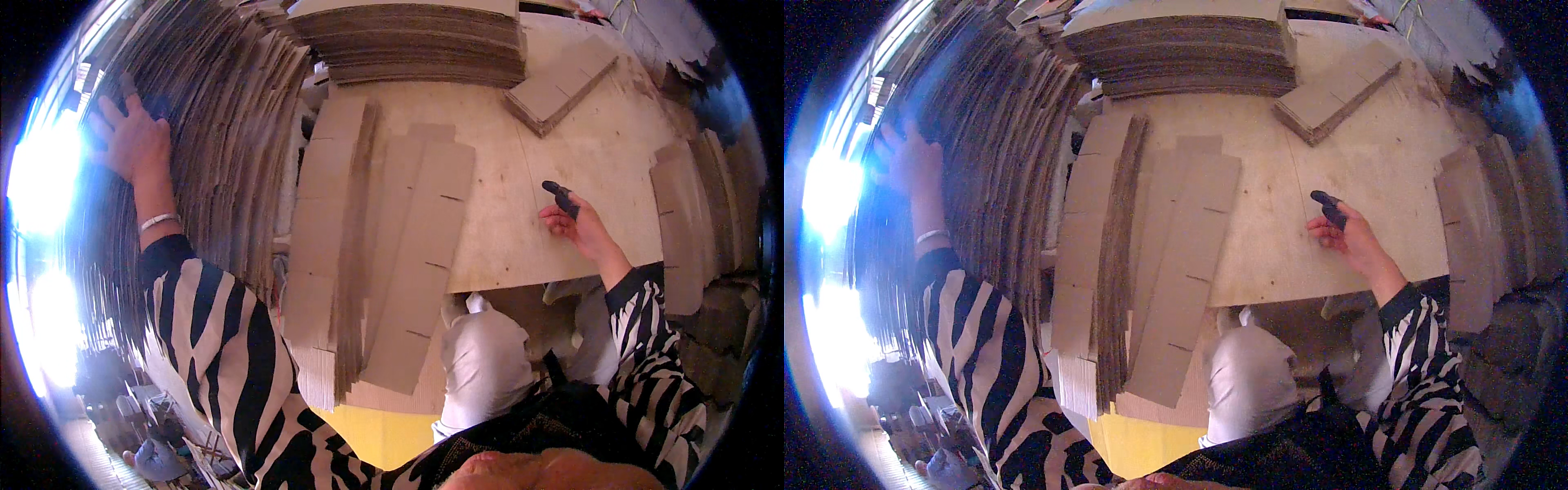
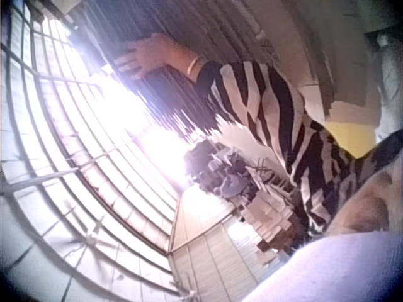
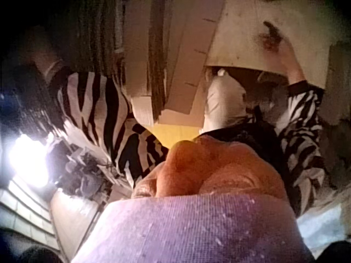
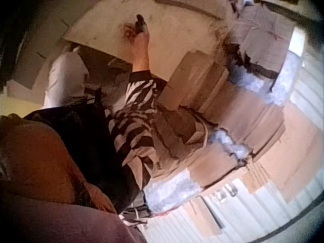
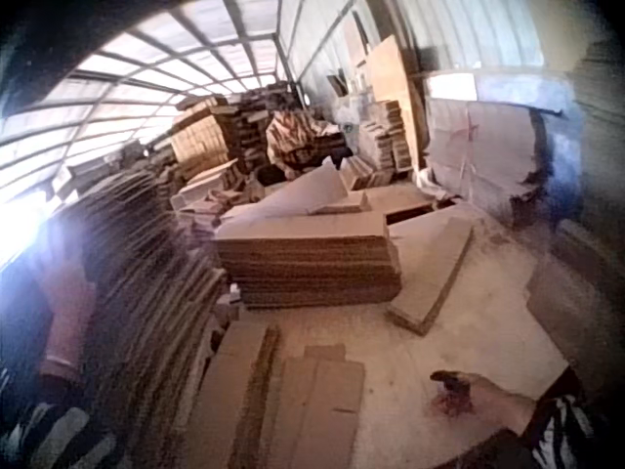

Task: The person sits on the floor and uses a utility knife to cut flat cardboard pieces into smaller strips. They repeatedly pick up a piece, score and snap it, then place the cut pieces aside.

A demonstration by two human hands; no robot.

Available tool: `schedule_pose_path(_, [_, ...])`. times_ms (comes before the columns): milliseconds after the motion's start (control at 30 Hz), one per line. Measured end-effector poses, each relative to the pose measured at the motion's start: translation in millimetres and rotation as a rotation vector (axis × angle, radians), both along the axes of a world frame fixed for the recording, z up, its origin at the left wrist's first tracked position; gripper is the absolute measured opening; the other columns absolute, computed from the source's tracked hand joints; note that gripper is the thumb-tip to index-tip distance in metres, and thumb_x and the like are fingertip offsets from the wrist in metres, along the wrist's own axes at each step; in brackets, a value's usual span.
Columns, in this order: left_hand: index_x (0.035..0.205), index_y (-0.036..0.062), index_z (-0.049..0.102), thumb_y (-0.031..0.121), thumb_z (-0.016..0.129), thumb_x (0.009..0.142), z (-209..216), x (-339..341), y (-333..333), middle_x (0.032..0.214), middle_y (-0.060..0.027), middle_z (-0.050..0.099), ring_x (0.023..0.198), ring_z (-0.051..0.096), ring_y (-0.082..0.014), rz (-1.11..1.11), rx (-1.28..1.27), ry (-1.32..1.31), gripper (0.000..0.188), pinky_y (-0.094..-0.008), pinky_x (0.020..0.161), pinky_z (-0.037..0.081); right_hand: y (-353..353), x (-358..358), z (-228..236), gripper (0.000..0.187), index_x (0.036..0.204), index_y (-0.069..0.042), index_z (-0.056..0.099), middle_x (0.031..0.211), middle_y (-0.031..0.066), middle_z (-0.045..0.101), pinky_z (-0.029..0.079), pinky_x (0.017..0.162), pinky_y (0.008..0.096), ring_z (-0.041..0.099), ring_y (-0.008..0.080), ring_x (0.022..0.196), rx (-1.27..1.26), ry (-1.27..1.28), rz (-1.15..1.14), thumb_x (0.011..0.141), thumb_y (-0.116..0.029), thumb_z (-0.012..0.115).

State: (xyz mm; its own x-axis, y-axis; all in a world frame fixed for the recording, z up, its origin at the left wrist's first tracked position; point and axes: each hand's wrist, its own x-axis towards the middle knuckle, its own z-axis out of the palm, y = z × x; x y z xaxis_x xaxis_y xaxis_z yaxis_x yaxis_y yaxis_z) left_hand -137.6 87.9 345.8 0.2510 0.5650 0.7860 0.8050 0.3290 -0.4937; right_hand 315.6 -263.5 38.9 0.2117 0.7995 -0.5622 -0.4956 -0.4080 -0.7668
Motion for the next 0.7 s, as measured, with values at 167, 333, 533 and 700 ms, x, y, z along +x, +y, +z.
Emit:
schedule_pose_path(167, [0.141, 0.0293, 0.04, 0.022, 0.065, 0.073, 22.9, -0.3, -27.7, 0.144, -0.0047, 0.039, 0.135, 0.035, -0.0267, -0.219, 0.028, 0.086, 0.073, -0.0628, 0.099, 0.031, 8.4, -1.0, -0.5, 0.034, 0.13, -0.007, 0.048, 0.092, 0.0081, 0.068, 0.048, 0.063, 0.024, 0.063, 0.0104, 0.073, 0.039, -0.088, 0.121, 0.101, -0.025, 0.042])
schedule_pose_path(333, [0.124, 0.0162, 0.056, 0.014, 0.061, 0.07, -15.1, 41.4, -137.9, 0.138, -0.0046, 0.047, 0.133, 0.038, -0.0259, -0.54, -0.18, 0.013, 0.055, -0.0564, 0.104, 0.024, 3.1, 27.9, -11.4, 0.028, 0.111, -0.006, 0.06, 0.091, 0.0067, 0.069, 0.048, 0.063, 0.0243, 0.063, 0.0102, 0.077, 0.222, -0.41, 0.125, 0.1, -0.022, 0.041])
schedule_pose_path(533, [0.098, 0.004, 0.061, -0.007, 0.055, 0.061, -190.5, 82.4, -288.8, 0.125, -0.0138, 0.055, 0.124, 0.047, -0.0315, -0.829, -1.072, -0.336, 0.039, -0.0513, 0.105, 0.025, -95.7, 132.6, -48.2, 0.022, 0.107, -0.002, 0.062, 0.1, 0.0095, 0.067, 0.048, 0.074, 0.0306, 0.063, 0.0201, 0.089, 0.098, -1.284, -0.075, 0.093, -0.015, 0.052])
schedule_pose_path(700, [0.112, -0.0006, 0.061, 0.004, 0.06, 0.078, -301.5, 98.3, -348.4, 0.104, -0.019, 0.061, 0.1, 0.057, -0.0353, -0.805, -1.189, -0.655, 0.035, -0.0473, 0.092, 0.037, -189.1, 197.3, -97.2, 0.038, 0.111, -0.006, 0.061, 0.15, 0.0058, 0.032, 0.038, 0.1, 0.0448, 0.036, 0.026, 0.133, -0.696, -1.99, 0.348, 0.074, -0.01, 0.069])
